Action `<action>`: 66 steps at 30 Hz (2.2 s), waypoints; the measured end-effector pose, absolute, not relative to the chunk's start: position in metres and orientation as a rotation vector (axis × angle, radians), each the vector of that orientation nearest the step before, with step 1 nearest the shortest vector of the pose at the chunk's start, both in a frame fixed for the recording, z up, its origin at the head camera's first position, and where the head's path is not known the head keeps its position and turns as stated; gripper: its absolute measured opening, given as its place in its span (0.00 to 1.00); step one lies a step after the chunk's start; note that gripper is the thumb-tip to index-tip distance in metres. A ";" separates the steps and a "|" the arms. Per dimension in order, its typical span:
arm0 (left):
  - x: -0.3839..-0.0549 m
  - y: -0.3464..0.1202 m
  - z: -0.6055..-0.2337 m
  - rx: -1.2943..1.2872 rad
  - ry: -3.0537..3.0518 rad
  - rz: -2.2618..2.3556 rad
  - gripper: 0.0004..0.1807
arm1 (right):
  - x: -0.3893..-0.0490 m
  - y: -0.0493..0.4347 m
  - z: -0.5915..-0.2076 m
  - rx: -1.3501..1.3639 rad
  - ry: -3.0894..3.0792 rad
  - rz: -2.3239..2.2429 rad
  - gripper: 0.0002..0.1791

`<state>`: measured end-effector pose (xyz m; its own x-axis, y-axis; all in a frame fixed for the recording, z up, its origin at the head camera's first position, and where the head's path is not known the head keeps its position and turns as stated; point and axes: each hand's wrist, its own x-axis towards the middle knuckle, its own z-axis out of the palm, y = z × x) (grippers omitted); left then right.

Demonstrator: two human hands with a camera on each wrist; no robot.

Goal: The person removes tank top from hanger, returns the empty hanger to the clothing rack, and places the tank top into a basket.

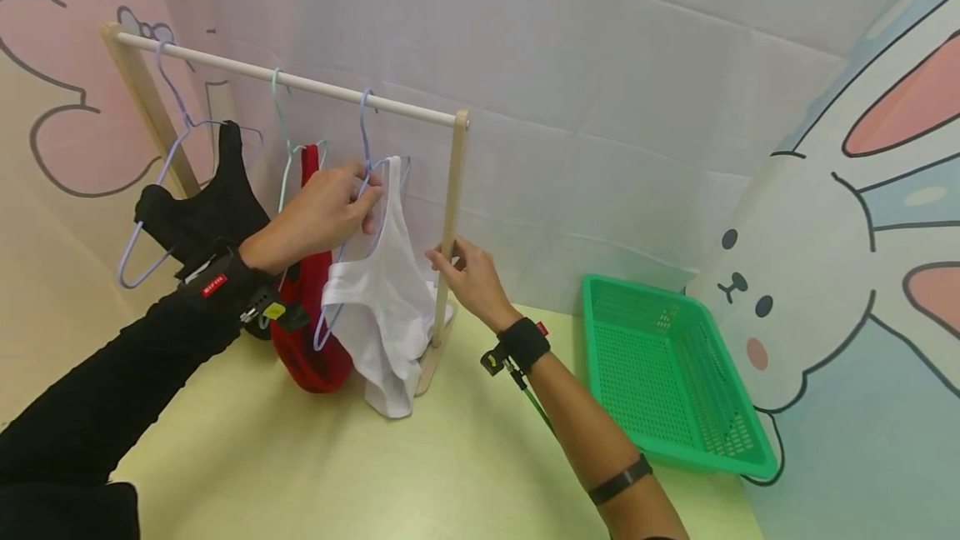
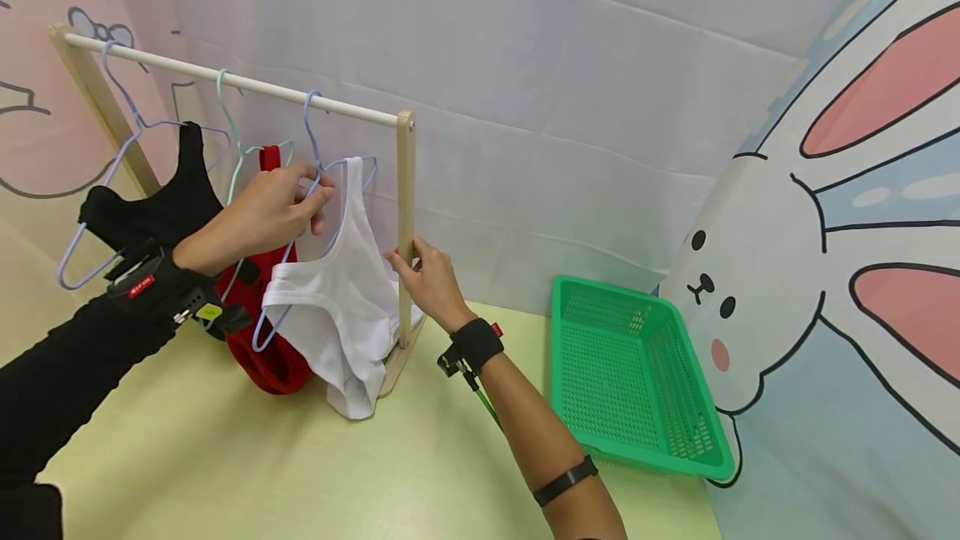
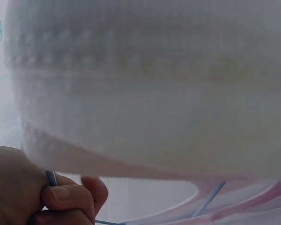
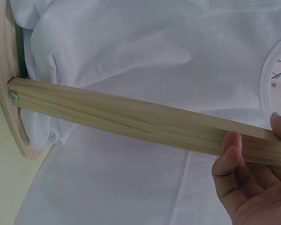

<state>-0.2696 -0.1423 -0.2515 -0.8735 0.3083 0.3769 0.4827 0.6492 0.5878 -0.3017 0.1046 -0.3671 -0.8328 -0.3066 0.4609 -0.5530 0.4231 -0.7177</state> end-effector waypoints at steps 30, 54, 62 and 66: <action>-0.268 -0.141 -0.250 -0.582 -2.464 -0.994 0.19 | -0.303 0.105 -0.365 0.773 -2.449 1.398 0.11; -0.254 -0.140 -0.235 -0.601 -2.464 -0.971 0.20 | -0.304 0.105 -0.364 0.801 -2.420 1.445 0.10; -0.248 -0.141 -0.229 -0.592 -2.455 -0.983 0.21 | -0.302 0.103 -0.364 0.801 -2.426 1.461 0.10; -0.245 -0.141 -0.227 -0.598 -2.453 -0.989 0.20 | -0.302 0.103 -0.364 0.802 -2.425 1.470 0.10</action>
